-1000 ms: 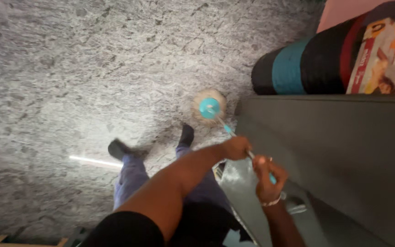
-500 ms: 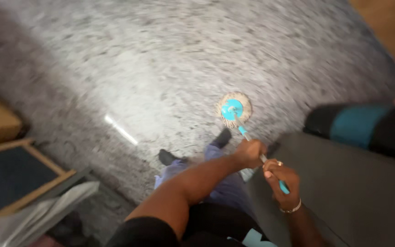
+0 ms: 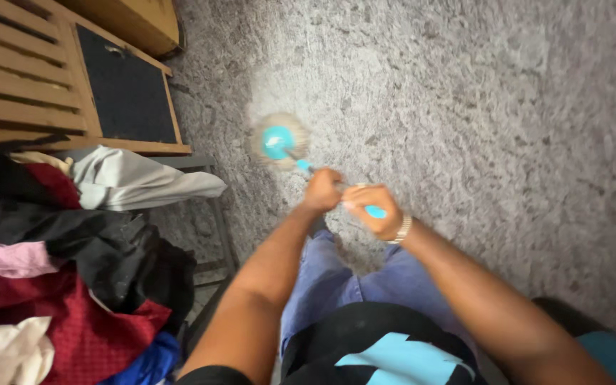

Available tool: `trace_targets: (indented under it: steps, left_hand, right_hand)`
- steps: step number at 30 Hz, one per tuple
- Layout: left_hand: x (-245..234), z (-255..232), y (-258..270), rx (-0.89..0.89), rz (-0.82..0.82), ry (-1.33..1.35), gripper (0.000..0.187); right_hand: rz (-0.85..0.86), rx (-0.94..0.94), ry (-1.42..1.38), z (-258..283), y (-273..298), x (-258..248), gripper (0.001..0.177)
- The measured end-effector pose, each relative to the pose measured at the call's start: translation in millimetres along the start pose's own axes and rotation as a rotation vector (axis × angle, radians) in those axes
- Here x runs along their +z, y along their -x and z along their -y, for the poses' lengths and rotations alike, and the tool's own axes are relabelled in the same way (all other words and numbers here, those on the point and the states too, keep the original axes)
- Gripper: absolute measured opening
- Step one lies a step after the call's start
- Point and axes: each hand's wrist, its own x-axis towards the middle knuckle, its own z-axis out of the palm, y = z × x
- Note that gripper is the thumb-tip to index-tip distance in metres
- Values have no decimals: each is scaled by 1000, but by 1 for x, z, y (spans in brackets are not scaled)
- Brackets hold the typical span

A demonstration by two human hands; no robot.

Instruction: The person mops the floor in a room filled with items using a blue spin mop, reaching into corners and around furniture.

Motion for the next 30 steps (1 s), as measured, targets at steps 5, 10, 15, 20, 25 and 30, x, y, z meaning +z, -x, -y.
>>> trace_targets:
  steps: [5, 10, 15, 20, 25, 30]
  left_hand:
    - [-57, 44, 1, 216, -53, -43, 39]
    - [18, -23, -50, 201, -87, -35, 21]
    - [191, -147, -102, 286, 139, 119, 24]
    - [289, -249, -132, 608, 375, 191, 19]
    - [283, -265, -183, 502, 476, 17, 24]
    - [200, -241, -223, 402, 320, 71, 19]
  right_hand:
    - [-2, -28, -26, -38, -23, 51, 4]
    - [-140, 44, -74, -37, 6, -47, 20]
    - [-468, 499, -119, 6, 114, -202, 25]
    - [-645, 500, 235, 59, 178, -253, 24]
    - [-534, 278, 412, 39, 130, -252, 12]
    - [-387, 250, 422, 19, 36, -239, 27]
